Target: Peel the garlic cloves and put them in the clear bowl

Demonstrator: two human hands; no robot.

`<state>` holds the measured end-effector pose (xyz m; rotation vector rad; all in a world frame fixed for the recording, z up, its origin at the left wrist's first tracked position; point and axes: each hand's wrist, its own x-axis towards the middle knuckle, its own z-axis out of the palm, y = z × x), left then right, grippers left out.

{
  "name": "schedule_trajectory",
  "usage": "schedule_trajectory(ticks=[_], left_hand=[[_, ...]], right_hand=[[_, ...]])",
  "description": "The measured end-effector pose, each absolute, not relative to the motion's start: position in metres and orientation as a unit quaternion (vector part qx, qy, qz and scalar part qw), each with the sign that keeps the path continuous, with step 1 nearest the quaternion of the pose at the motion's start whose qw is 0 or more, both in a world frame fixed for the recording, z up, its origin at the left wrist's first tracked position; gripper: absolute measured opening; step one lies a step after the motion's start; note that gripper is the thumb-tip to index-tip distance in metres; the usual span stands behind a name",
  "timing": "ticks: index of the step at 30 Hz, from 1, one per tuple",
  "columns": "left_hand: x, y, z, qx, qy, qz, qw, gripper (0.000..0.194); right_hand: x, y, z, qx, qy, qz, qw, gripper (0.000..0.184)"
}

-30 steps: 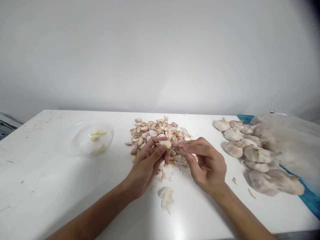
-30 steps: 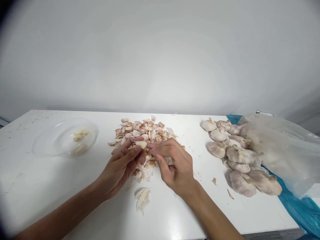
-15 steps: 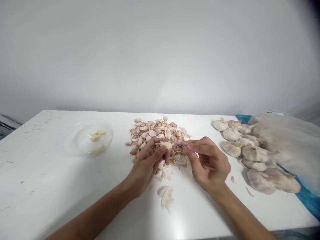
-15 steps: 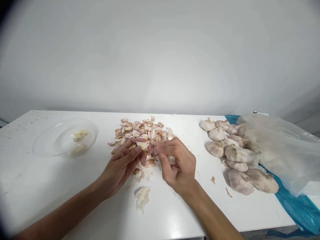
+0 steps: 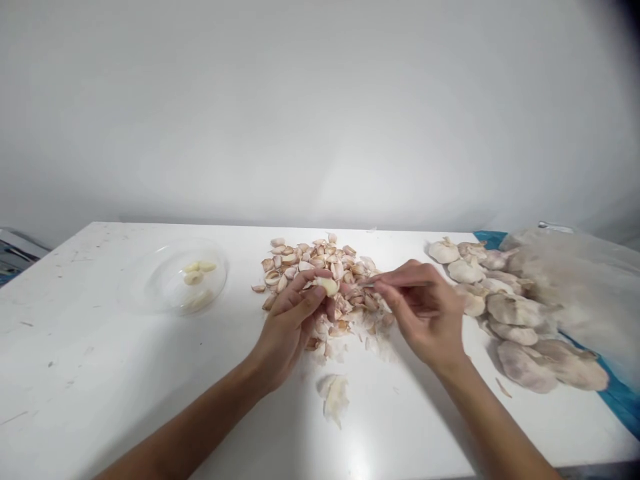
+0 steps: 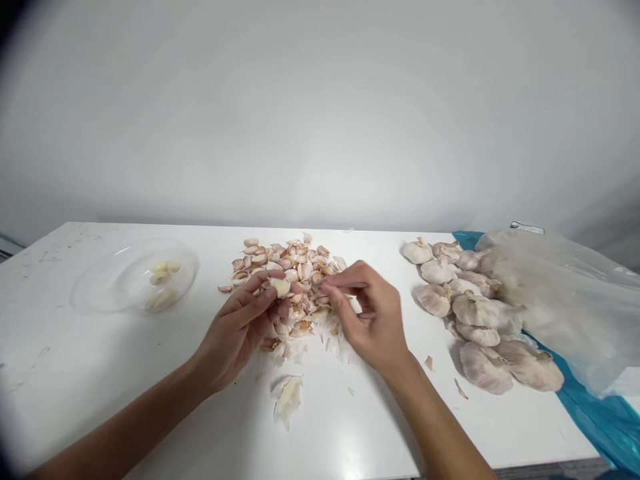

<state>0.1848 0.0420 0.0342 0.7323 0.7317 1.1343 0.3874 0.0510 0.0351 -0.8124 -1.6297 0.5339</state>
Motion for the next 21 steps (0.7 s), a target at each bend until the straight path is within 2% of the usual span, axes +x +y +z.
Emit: schedule_trajectory(ticks=[2,4,12,21], left_hand=[[0.183,0.045,0.033,0.328,0.336,0.534,0.703,0.020],[0.183,0.047,0.032,0.328,0.342,0.544,0.692,0.023],[0.185,0.046,0.030,0.345,0.359,0.532,0.685,0.019],[0.186,0.044,0.028,0.375,0.381,0.504,0.678,0.027]], right_hand=[[0.387,0.051,0.033,-0.344,-0.742,0.264,0.511,0.015],[0.385,0.051,0.031,-0.330,-0.765,0.272,0.481,0.016],[0.372,0.046,0.022,-0.288,-0.704,0.225,0.609,0.037],[0.366,0.044,0.025,-0.274,-0.695,0.197,0.634,0.039]])
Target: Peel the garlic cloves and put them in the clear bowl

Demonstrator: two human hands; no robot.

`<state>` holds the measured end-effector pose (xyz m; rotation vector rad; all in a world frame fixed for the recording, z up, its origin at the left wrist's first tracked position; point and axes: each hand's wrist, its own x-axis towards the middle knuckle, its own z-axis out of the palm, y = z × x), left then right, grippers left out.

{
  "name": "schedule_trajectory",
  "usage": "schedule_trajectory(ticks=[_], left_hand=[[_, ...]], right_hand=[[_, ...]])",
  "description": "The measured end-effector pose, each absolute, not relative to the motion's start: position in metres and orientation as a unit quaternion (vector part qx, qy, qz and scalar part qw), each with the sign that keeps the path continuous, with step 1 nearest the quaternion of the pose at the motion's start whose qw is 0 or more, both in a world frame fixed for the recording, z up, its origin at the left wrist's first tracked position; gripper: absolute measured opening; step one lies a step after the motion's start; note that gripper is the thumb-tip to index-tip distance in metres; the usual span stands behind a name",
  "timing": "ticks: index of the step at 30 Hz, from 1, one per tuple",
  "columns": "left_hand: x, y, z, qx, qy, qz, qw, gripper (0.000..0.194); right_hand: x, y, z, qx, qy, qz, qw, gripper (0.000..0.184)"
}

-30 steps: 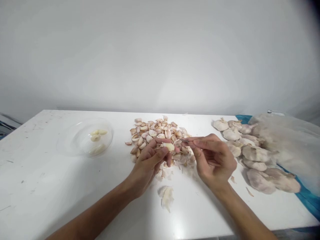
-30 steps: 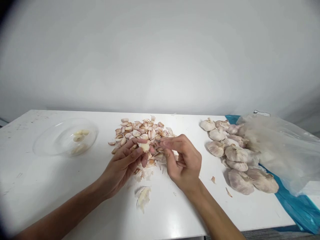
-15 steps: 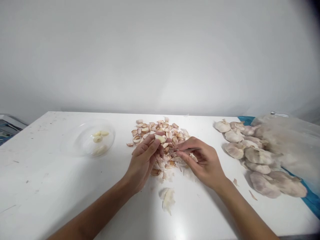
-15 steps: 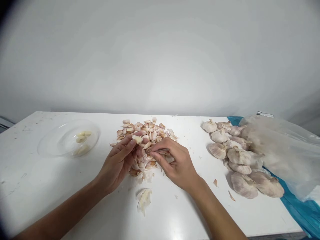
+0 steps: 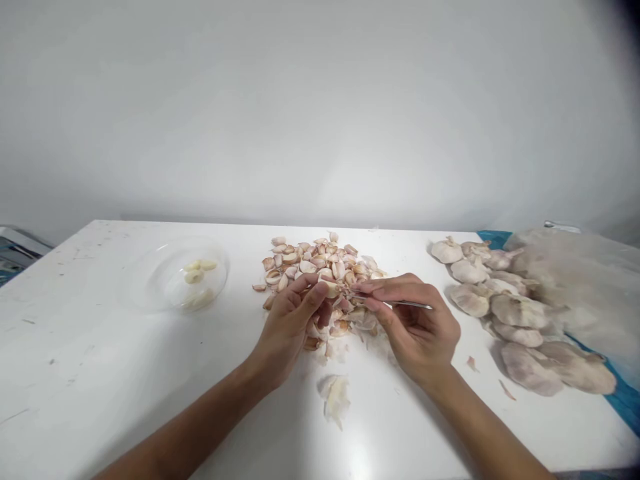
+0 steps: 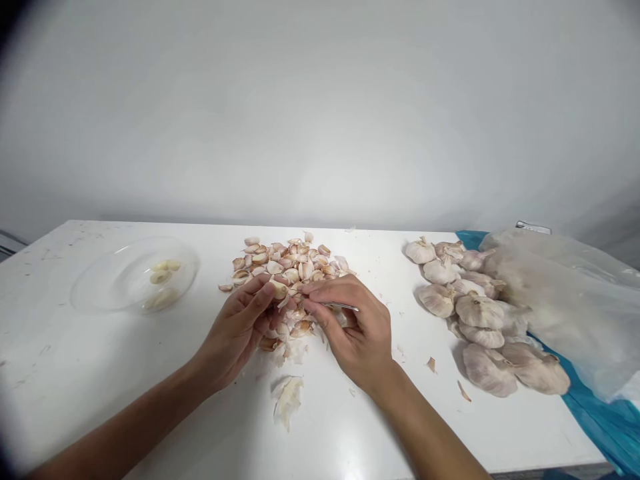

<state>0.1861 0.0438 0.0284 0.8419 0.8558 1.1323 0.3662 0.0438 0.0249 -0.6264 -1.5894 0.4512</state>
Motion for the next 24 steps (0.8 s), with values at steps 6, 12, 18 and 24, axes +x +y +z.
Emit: schedule_trajectory(ticks=[6,12,18,24], left_hand=[[0.186,0.044,0.029,0.378,0.375,0.497,0.686,0.029],[0.185,0.043,0.030,0.390,0.375,0.493,0.682,0.030],[0.185,0.042,0.029,0.409,0.385,0.478,0.675,0.034],[0.185,0.043,0.029,0.403,0.372,0.486,0.680,0.033]], right_hand=[[0.368,0.042,0.024,-0.268,-0.701,0.218,0.624,0.040],[0.371,0.043,0.026,-0.258,-0.709,0.221,0.618,0.041],[0.377,0.044,0.030,-0.246,-0.733,0.215,0.596,0.041],[0.379,0.042,0.031,-0.224,-0.750,0.206,0.588,0.045]])
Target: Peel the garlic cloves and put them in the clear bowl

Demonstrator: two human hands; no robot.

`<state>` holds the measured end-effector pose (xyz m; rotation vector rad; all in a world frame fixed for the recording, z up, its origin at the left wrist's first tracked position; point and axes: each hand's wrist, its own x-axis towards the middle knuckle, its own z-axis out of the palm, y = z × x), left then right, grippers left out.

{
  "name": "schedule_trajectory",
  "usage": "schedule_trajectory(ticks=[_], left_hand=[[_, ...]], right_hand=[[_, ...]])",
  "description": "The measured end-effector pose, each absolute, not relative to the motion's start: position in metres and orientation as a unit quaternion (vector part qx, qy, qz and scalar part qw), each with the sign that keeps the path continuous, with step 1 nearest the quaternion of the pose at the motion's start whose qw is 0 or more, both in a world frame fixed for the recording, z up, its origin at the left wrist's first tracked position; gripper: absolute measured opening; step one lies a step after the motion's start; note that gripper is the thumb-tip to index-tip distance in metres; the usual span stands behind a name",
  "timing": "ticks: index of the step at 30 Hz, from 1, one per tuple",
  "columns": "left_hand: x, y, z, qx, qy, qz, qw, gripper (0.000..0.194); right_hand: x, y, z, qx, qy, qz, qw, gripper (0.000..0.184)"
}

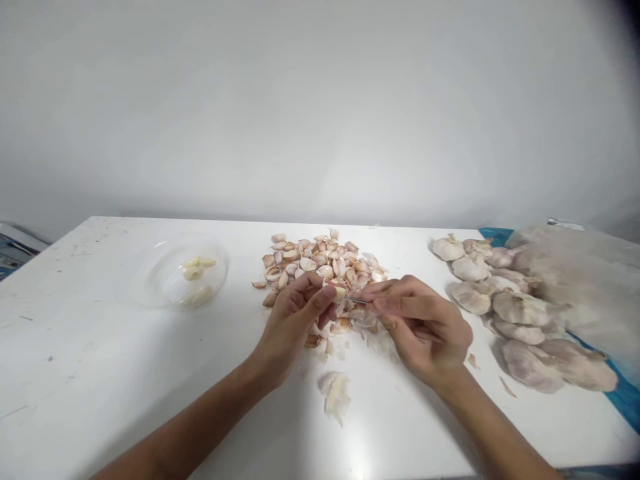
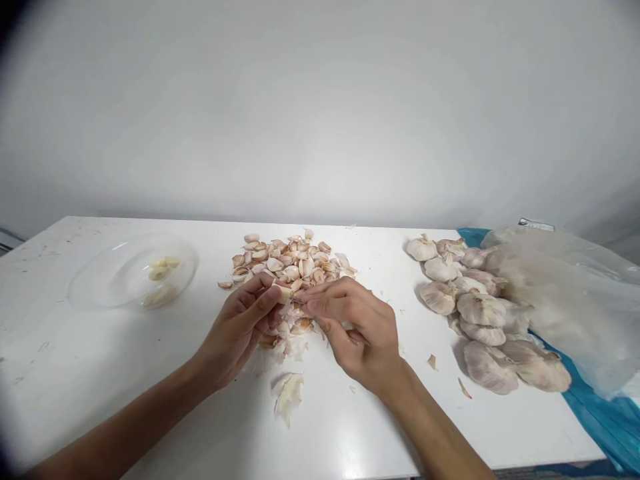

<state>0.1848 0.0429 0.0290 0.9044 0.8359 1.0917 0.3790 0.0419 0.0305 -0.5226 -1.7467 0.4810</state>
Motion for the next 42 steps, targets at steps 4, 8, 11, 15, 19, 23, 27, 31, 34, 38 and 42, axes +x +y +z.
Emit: schedule_trajectory(ticks=[4,8,11,15,19,23,27,31,34,38,42], left_hand=[[0.185,0.044,0.030,0.376,0.375,0.506,0.679,0.031],[0.185,0.046,0.031,0.346,0.362,0.533,0.682,0.032],[0.184,0.049,0.030,0.324,0.360,0.545,0.684,0.031],[0.183,0.049,0.030,0.317,0.366,0.543,0.686,0.032],[0.183,0.048,0.029,0.358,0.379,0.520,0.677,0.032],[0.183,0.048,0.026,0.385,0.386,0.494,0.677,0.033],[0.181,0.049,0.025,0.390,0.384,0.475,0.690,0.030],[0.179,0.049,0.025,0.393,0.381,0.458,0.700,0.031],[0.178,0.048,0.026,0.393,0.379,0.452,0.705,0.032],[0.179,0.047,0.026,0.386,0.378,0.438,0.718,0.037],[0.180,0.047,0.026,0.372,0.366,0.457,0.720,0.037]], right_hand=[[0.376,0.041,0.030,-0.218,-0.761,0.223,0.569,0.044],[0.373,0.040,0.032,-0.213,-0.772,0.231,0.553,0.040],[0.374,0.041,0.031,-0.216,-0.778,0.240,0.538,0.034],[0.377,0.047,0.026,-0.263,-0.773,0.262,0.515,0.027],[0.379,0.052,0.022,-0.327,-0.708,0.289,0.556,0.026],[0.380,0.052,0.024,-0.289,-0.710,0.272,0.581,0.030],[0.381,0.051,0.027,-0.264,-0.725,0.269,0.576,0.033],[0.381,0.050,0.028,-0.262,-0.725,0.284,0.571,0.033],[0.382,0.049,0.028,-0.260,-0.726,0.290,0.566,0.034],[0.386,0.050,0.028,-0.253,-0.739,0.273,0.562,0.033],[0.388,0.049,0.028,-0.241,-0.750,0.263,0.557,0.037]])
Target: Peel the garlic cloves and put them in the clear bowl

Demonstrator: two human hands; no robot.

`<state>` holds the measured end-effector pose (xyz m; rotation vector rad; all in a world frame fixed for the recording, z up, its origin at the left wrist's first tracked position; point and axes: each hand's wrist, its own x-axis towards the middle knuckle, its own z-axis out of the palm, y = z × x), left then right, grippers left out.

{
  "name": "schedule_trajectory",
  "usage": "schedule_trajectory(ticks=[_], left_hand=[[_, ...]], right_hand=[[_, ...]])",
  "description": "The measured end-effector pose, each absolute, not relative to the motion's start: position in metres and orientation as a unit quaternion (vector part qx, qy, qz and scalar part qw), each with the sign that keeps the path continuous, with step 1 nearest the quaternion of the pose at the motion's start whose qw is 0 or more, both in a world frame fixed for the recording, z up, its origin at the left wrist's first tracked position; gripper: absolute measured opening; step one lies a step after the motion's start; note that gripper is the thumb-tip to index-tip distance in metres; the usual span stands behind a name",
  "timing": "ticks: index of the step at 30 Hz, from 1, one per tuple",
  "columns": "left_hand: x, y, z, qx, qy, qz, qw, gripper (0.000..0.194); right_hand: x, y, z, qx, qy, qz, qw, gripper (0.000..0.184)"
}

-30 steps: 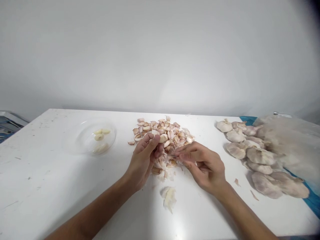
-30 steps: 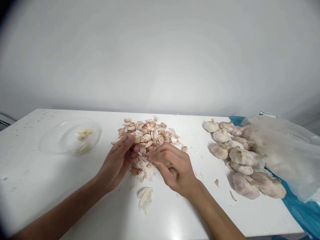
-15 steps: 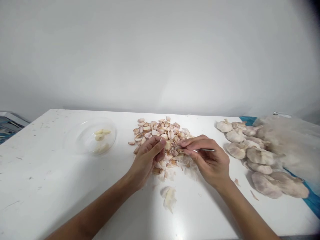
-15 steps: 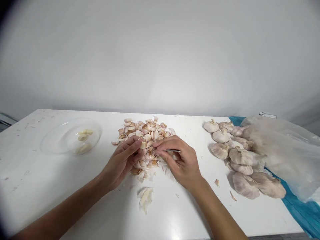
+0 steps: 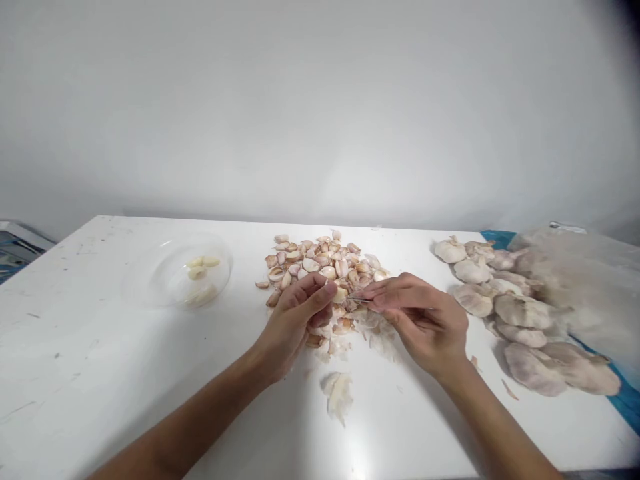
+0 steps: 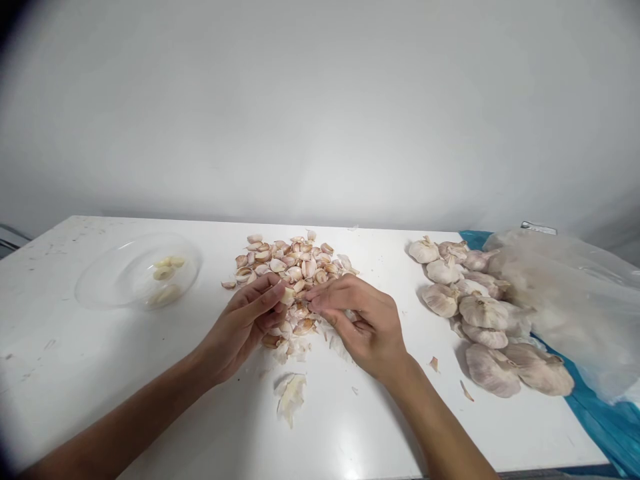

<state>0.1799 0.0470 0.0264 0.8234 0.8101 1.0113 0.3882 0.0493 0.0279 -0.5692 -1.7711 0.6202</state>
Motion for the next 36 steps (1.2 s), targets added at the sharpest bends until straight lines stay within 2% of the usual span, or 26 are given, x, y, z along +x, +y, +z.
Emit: schedule_trajectory(ticks=[7,17,24,36], left_hand=[[0.180,0.047,0.029,0.325,0.353,0.480,0.734,0.033],[0.177,0.053,0.033,0.238,0.317,0.509,0.764,0.027],[0.180,0.049,0.030,0.312,0.327,0.483,0.750,0.017],[0.183,0.044,0.034,0.370,0.339,0.489,0.714,0.023]], right_hand=[[0.384,0.044,0.030,-0.211,-0.765,0.261,0.550,0.046],[0.385,0.050,0.034,-0.226,-0.815,0.272,0.458,0.023],[0.386,0.051,0.030,-0.267,-0.730,0.272,0.567,0.031],[0.373,0.046,0.028,-0.273,-0.693,0.239,0.623,0.036]])
